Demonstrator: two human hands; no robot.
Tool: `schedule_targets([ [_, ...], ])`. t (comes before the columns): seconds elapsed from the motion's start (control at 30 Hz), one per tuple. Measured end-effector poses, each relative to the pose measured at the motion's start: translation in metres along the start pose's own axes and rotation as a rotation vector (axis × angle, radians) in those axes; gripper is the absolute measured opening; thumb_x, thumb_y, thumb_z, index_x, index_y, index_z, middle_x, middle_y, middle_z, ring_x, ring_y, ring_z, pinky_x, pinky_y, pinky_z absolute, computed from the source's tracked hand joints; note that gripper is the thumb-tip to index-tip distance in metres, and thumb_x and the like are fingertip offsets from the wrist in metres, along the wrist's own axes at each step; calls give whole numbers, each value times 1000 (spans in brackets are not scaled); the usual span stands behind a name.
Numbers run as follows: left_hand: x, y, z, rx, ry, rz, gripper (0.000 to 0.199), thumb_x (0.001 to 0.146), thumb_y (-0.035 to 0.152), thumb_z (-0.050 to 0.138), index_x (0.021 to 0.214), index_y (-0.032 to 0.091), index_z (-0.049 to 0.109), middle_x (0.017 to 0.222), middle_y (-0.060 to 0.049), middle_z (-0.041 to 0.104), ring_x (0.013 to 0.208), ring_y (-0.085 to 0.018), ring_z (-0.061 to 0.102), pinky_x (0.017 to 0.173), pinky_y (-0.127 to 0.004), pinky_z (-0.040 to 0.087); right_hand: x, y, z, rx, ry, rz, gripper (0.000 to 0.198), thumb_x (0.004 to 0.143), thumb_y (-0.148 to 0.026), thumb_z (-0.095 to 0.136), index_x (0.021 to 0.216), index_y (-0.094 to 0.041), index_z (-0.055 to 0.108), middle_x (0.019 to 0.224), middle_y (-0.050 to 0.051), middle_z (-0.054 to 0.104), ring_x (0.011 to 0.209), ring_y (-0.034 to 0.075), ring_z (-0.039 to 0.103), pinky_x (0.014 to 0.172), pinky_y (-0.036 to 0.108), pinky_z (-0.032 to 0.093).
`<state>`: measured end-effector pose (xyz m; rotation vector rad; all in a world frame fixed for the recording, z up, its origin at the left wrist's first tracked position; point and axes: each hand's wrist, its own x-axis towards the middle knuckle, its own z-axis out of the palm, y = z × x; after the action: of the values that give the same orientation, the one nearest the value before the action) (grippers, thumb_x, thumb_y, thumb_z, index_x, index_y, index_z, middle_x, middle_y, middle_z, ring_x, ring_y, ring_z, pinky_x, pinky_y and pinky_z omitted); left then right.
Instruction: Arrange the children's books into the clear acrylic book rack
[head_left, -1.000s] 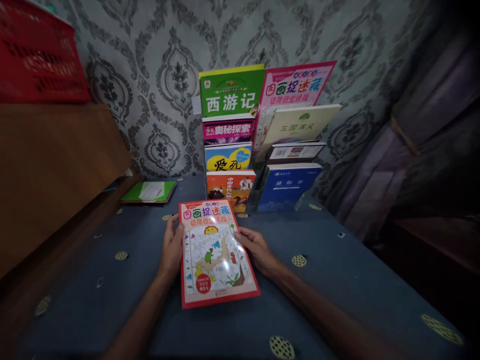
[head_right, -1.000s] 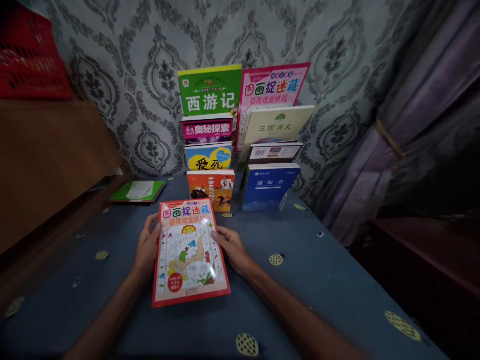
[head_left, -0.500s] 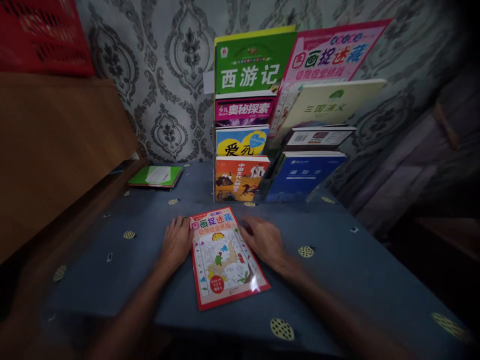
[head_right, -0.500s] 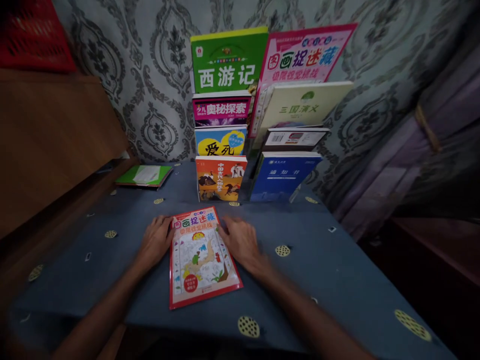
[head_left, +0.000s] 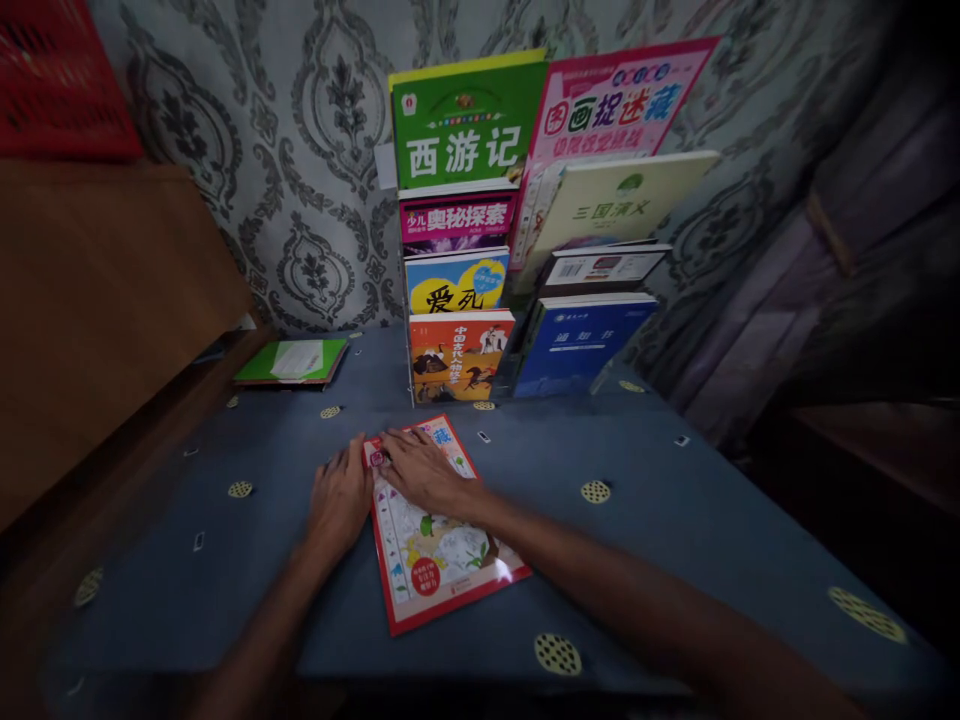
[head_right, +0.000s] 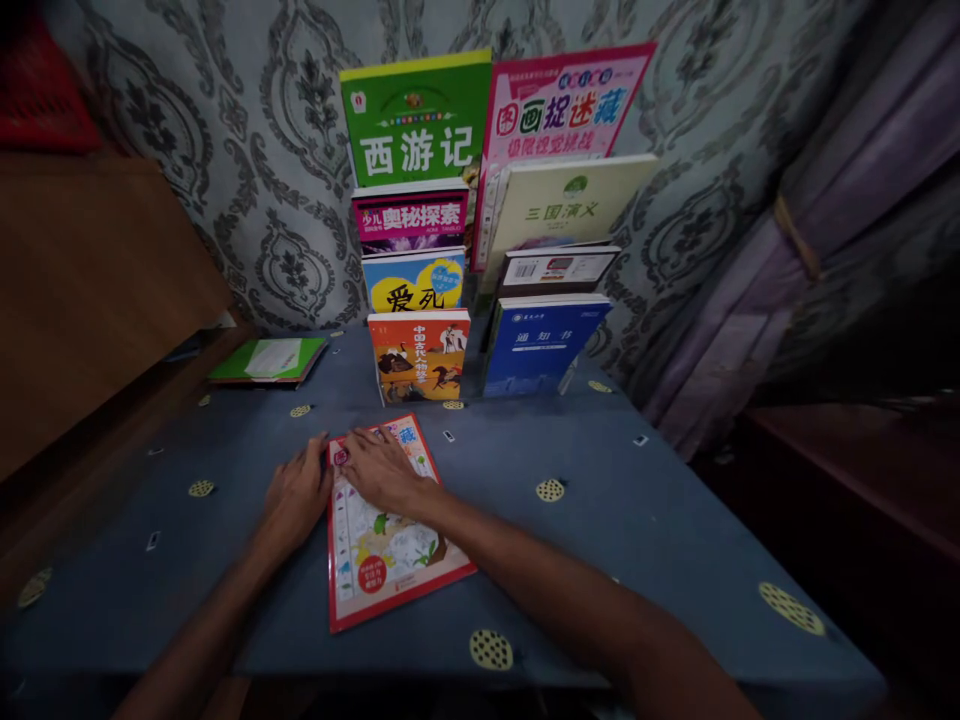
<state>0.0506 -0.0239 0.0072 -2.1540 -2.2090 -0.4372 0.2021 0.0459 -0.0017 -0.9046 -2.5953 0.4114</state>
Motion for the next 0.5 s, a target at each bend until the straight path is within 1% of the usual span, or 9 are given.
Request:
schedule_targets([
  [0.1, -1, 6, -5, 59, -39, -22, 43, 98, 19, 34, 138, 12, 45, 127, -18, 65, 116, -30, 62, 93, -45, 47, -10, 12, -6, -4, 31, 132, 57, 95, -38, 51, 142, -7, 42, 146, 23, 50, 142, 30, 39, 118, 52, 19],
  [0.2, -1, 12, -8, 88, -94, -48, 43, 98, 16, 30, 137, 11, 49, 128, -19, 65, 116, -28, 63, 94, -43, 47, -20, 25, -14, 2, 50, 219, 58, 93, -40, 51, 142, -10, 46, 147, 21, 50, 142, 31, 38, 119, 53, 16],
  [0.27, 0, 13, -8, 106, -118, -57, 45, 98, 14, 28, 137, 11, 50, 131, -19, 64, 118, -27, 62, 96, -41, 46, -27, 32, -21, 7, 58, 264, 58, 93, -39, 51, 143, -11, 47, 150, 20, 47, 144, 30, 36, 120, 53, 15],
  [0.33, 1, 12, -7, 116, -141, -62, 47, 97, 12, 27, 138, 10, 49, 131, -19, 64, 117, -25, 63, 95, -39, 46, -34, 37, -28, 24, 56, 288, 58, 93, -39, 50, 144, -12, 46, 152, 20, 44, 146, 31, 33, 120, 55, 15],
  [0.4, 3, 7, -3, 124, -169, -46, 49, 95, 11, 26, 140, 10, 48, 128, -20, 65, 113, -25, 65, 93, -38, 47, -41, 40, -33, 54, 43, 280, 59, 93, -38, 48, 146, -12, 45, 153, 19, 43, 146, 30, 33, 120, 56, 16],
  [0.43, 5, 5, 0, 137, -176, -27, 51, 94, 10, 26, 140, 10, 48, 128, -20, 66, 114, -25, 65, 92, -38, 48, -44, 42, -36, 71, 37, 267, 58, 94, -37, 47, 146, -13, 45, 153, 18, 43, 146, 30, 32, 120, 56, 16],
  [0.5, 11, 2, 7, 198, -173, 14, 54, 90, 6, 29, 140, 11, 50, 133, -21, 63, 122, -27, 60, 95, -42, 46, -48, 46, -38, 107, 45, 243, 54, 95, -35, 43, 145, -15, 47, 153, 16, 44, 146, 29, 33, 120, 56, 17],
])
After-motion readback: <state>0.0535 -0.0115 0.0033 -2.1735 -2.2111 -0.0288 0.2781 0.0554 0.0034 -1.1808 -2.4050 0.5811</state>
